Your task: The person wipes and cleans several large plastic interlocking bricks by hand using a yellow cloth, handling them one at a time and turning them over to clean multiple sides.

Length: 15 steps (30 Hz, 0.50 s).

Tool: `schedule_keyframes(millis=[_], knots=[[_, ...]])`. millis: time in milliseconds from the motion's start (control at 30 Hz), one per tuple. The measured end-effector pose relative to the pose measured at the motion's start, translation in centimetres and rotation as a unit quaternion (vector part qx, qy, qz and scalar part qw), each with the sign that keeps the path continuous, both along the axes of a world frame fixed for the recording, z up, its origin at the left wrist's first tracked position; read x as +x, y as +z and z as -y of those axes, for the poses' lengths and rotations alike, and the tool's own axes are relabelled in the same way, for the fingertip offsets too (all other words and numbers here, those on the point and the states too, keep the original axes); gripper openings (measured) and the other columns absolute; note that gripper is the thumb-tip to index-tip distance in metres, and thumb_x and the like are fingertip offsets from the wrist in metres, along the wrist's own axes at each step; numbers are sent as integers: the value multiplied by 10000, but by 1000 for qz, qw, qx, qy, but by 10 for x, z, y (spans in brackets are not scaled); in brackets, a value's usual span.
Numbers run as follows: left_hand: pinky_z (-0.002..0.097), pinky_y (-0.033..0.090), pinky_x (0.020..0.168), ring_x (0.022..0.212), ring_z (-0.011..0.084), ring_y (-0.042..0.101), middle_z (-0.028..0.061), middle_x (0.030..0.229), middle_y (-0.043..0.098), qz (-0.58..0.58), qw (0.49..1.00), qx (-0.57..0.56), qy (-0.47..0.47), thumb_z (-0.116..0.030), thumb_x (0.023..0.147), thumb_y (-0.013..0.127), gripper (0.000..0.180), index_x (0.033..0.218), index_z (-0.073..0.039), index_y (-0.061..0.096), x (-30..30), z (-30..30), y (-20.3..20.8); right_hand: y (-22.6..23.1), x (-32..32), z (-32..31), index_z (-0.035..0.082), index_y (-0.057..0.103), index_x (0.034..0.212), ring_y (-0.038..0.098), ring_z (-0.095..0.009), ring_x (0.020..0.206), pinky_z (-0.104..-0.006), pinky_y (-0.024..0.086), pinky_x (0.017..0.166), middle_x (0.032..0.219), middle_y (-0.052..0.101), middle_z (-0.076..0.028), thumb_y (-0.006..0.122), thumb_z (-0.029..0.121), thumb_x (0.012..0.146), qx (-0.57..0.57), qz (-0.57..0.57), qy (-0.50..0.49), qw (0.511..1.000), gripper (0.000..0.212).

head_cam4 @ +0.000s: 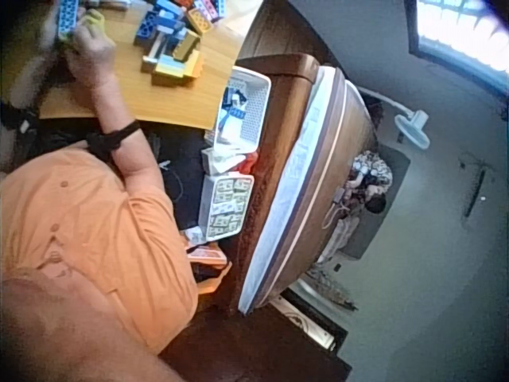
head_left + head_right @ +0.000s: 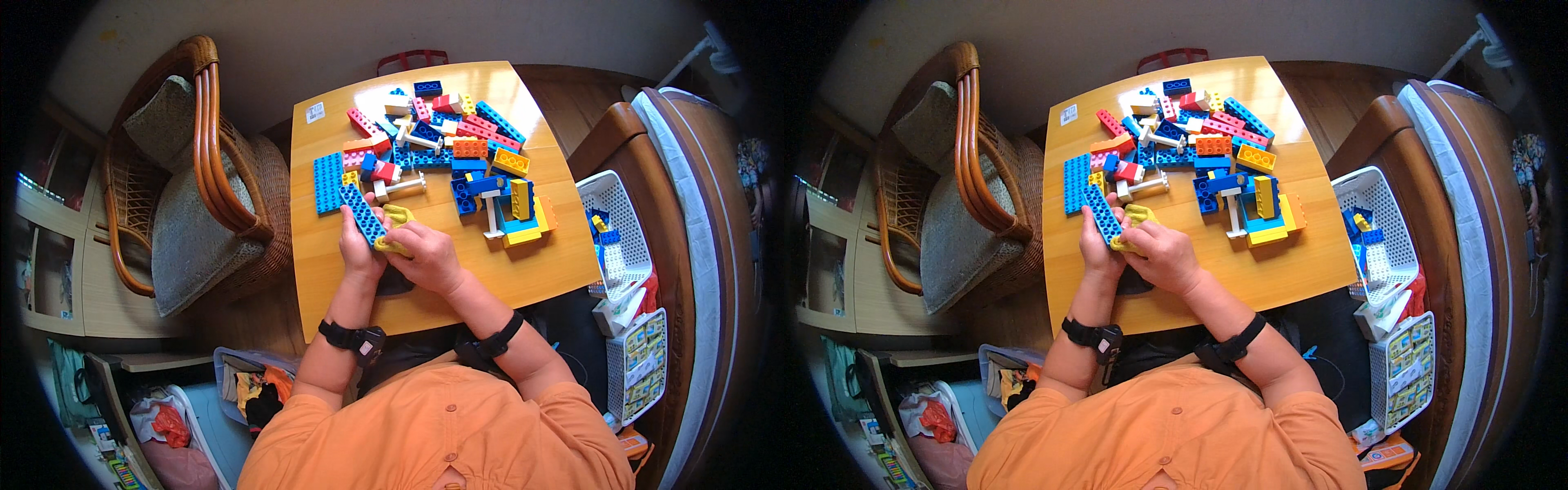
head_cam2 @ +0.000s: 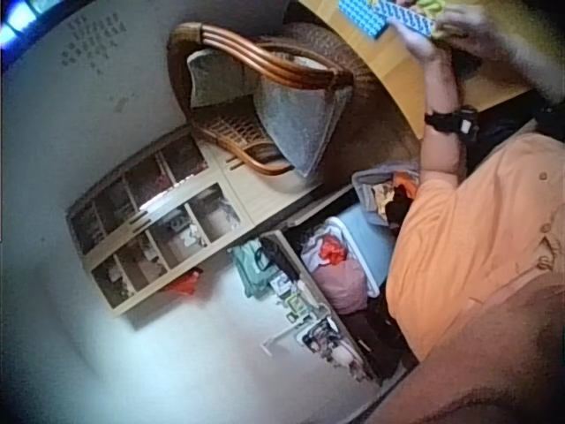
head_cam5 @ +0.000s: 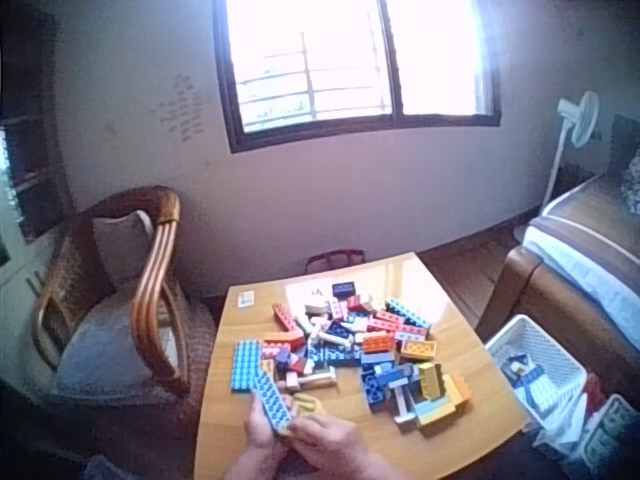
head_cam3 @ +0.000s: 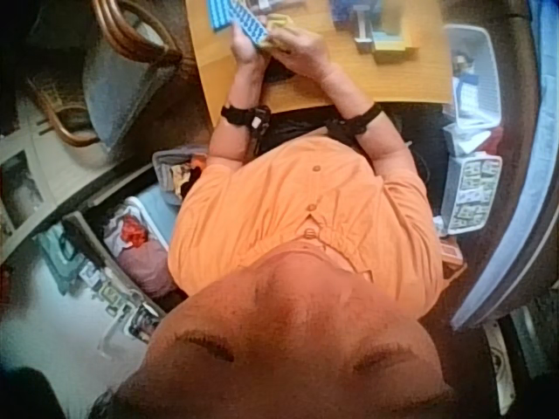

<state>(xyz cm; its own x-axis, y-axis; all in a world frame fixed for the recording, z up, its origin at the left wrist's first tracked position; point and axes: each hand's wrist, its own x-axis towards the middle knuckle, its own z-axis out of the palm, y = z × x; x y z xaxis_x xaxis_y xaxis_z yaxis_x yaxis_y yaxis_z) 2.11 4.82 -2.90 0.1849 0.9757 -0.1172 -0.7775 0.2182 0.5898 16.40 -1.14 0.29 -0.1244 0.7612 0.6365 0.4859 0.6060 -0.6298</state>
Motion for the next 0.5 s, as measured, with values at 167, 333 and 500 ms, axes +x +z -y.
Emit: schedule_keyframes(millis=[167, 333, 500], knots=[[323, 454, 586, 659, 190, 528, 67, 807, 545, 8, 1000, 17, -20, -514, 1069, 292, 578, 1313, -24, 476, -3, 4, 8, -10, 2, -3, 83, 652, 1010, 684, -336, 840, -377, 560, 704, 945, 681, -136, 764, 119, 778, -53, -112, -95, 988, 260], [308, 538, 759, 833, 189, 636, 90, 992, 640, -38, 998, -21, -37, -467, 1084, 270, 595, 1427, -14, 445, 8, 9, 18, -8, 9, -7, 17, 651, 1062, 689, -317, 868, -355, 549, 748, 950, 680, -160, 767, 86, 818, -73, -208, -37, 975, 280], [322, 531, 756, 900, 204, 661, 108, 1032, 655, -41, 984, 10, -174, -454, 1078, 314, 537, 1344, -28, 503, -6, 7, 2, -10, 7, -9, 9, 653, 1093, 665, -216, 891, -304, 530, 784, 974, 689, -116, 746, 84, 870, -117, -257, -10, 959, 253]])
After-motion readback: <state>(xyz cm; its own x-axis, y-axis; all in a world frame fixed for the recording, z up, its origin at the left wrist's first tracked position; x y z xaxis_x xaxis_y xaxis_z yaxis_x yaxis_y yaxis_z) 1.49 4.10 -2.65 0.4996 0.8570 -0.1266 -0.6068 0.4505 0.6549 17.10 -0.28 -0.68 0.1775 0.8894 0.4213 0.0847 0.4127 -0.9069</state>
